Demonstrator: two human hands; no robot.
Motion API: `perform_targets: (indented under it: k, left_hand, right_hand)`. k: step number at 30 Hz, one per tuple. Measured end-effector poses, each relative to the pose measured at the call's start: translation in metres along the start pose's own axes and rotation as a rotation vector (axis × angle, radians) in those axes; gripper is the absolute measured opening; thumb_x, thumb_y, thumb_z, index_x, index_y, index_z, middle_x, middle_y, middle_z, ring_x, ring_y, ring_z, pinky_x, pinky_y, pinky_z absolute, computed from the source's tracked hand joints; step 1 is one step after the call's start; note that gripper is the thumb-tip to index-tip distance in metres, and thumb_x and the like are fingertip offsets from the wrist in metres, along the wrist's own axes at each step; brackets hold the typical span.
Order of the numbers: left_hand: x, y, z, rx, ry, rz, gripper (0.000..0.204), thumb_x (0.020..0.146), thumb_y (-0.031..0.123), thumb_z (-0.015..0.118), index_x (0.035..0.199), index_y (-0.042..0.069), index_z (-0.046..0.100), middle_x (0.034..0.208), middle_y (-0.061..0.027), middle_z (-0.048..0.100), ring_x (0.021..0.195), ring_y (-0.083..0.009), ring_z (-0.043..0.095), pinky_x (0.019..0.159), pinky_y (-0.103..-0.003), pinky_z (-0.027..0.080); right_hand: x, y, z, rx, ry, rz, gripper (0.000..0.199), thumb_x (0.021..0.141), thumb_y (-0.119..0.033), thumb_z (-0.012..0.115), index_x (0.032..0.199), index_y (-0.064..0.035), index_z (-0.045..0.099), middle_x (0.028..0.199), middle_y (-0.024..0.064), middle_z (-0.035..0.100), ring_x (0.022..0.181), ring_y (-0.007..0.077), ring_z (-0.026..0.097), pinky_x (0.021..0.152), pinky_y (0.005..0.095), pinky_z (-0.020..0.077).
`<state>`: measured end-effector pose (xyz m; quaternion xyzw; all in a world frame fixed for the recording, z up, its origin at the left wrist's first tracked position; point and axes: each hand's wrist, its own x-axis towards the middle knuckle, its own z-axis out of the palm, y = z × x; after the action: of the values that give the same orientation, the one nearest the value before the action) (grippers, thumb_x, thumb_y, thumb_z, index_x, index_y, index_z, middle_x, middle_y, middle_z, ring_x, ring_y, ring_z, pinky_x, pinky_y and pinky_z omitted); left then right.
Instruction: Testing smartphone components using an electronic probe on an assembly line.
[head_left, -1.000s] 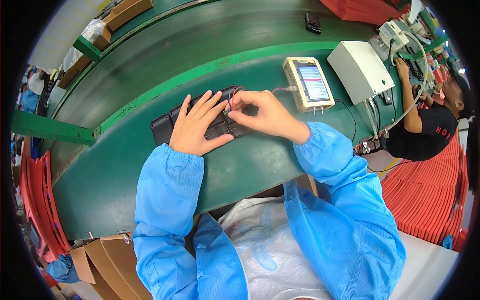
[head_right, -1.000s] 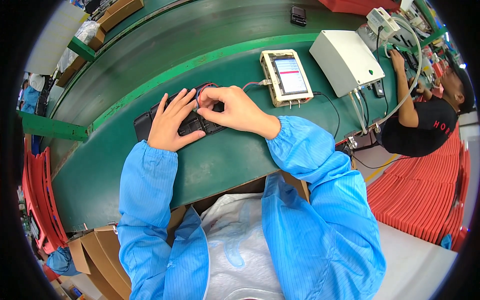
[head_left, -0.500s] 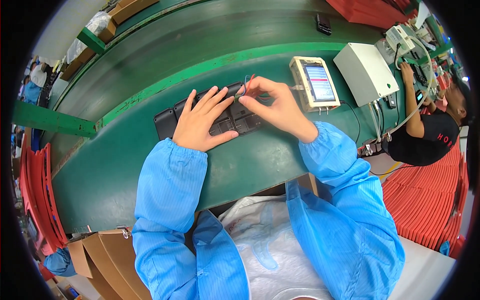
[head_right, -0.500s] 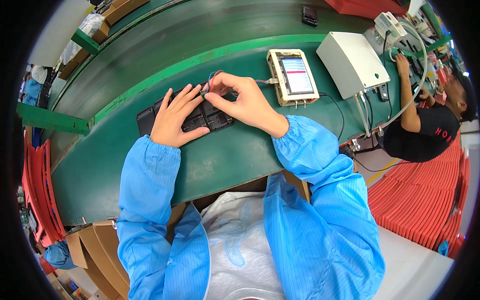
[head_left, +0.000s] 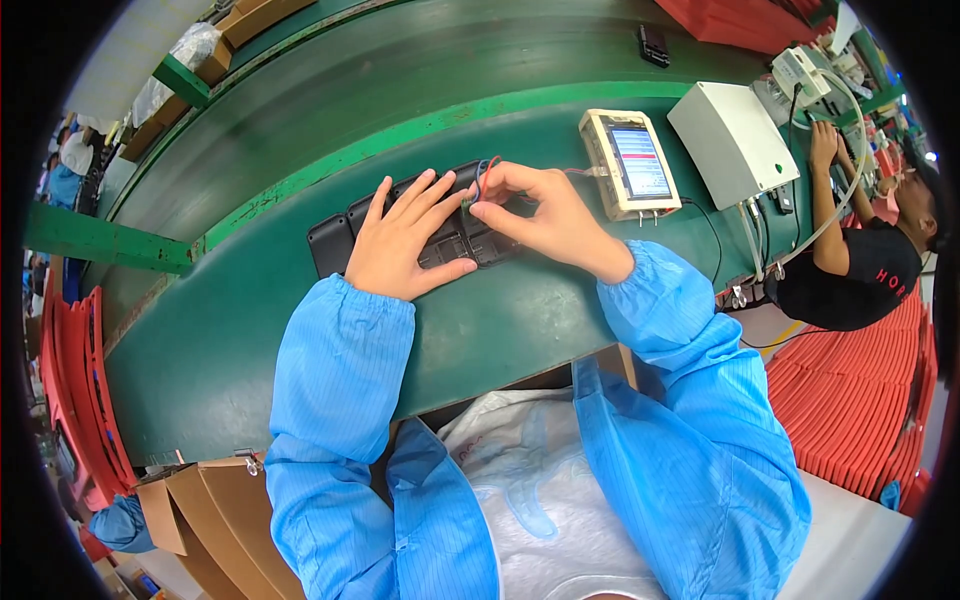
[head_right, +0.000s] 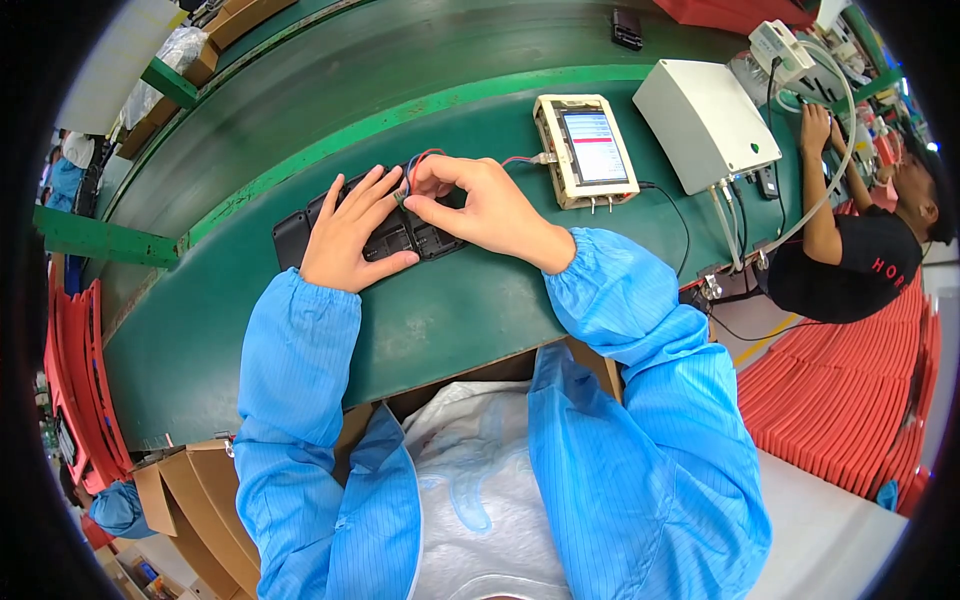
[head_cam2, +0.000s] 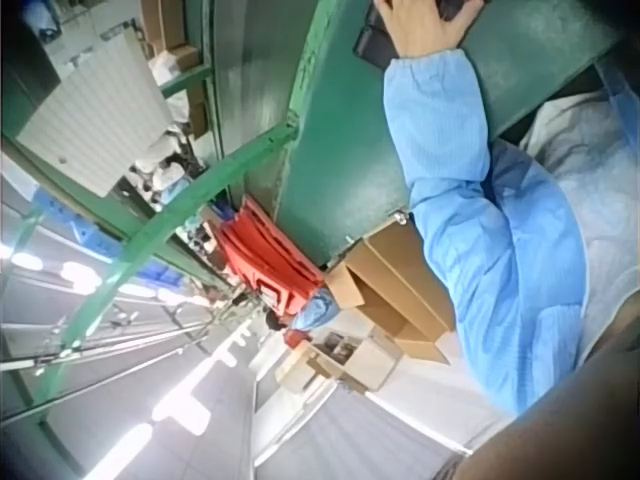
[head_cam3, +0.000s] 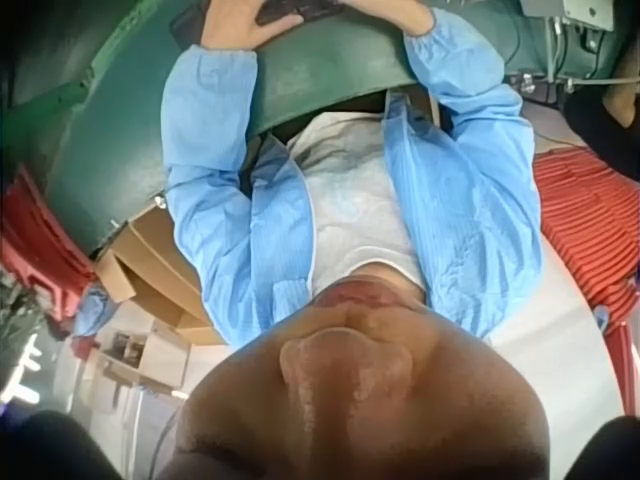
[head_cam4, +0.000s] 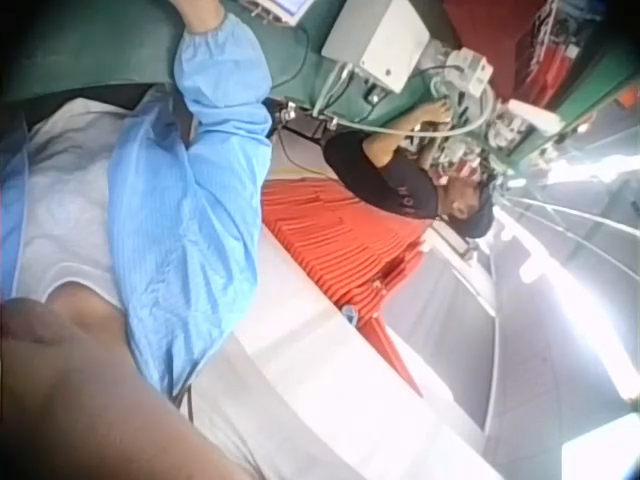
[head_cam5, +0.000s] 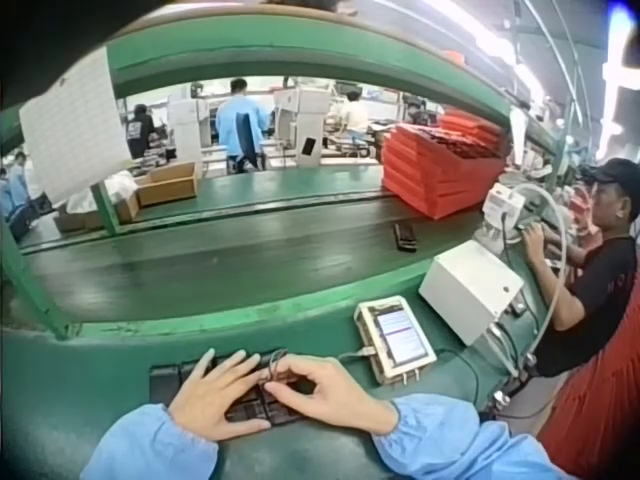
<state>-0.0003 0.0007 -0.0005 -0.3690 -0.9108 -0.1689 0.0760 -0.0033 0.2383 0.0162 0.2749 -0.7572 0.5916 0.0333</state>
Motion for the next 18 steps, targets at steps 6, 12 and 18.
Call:
perform_targets:
  k: [6, 12, 18]
  left_hand:
    - [0.0002, -0.0003, 0.0006, 0.002, 0.001, 0.0, 0.078, 0.085, 0.057, 0.073, 0.15, 0.019, 0.051, 0.159, -0.0069, 0.045, 0.15, -0.0266, 0.037, 0.125, -0.058, 0.018]
    - [0.0005, 0.0008, -0.0015, 0.003, -0.01, 0.002, 0.079, 0.084, 0.052, 0.076, 0.147, 0.012, 0.053, 0.159, -0.0081, 0.044, 0.151, -0.0273, 0.036, 0.125, -0.057, 0.019]
    - [0.0011, 0.0025, -0.0033, 0.001, -0.013, 0.003, 0.078, 0.083, 0.05, 0.078, 0.145, 0.008, 0.054, 0.16, -0.0087, 0.044, 0.151, -0.0274, 0.035, 0.125, -0.057, 0.019]
  right_hand:
    - [0.0004, 0.0014, -0.0001, -0.002, -0.013, -0.01, 0.015, 0.092, -0.011, 0.074, 0.093, 0.0004, 0.064, 0.084, 0.007, 0.069, 0.08, 0.0153, 0.069, 0.077, 0.0302, 0.0546]
    - [0.0, 0.0042, 0.0004, -0.004, -0.019, -0.012, 0.015, 0.092, -0.011, 0.074, 0.093, 0.0003, 0.064, 0.084, 0.0076, 0.07, 0.079, 0.0153, 0.068, 0.076, 0.0302, 0.0545]
    - [0.0, 0.0057, 0.001, 0.001, -0.019, -0.002, 0.016, 0.092, -0.012, 0.074, 0.093, 0.0008, 0.065, 0.084, 0.0085, 0.071, 0.078, 0.0157, 0.069, 0.076, 0.0303, 0.055]
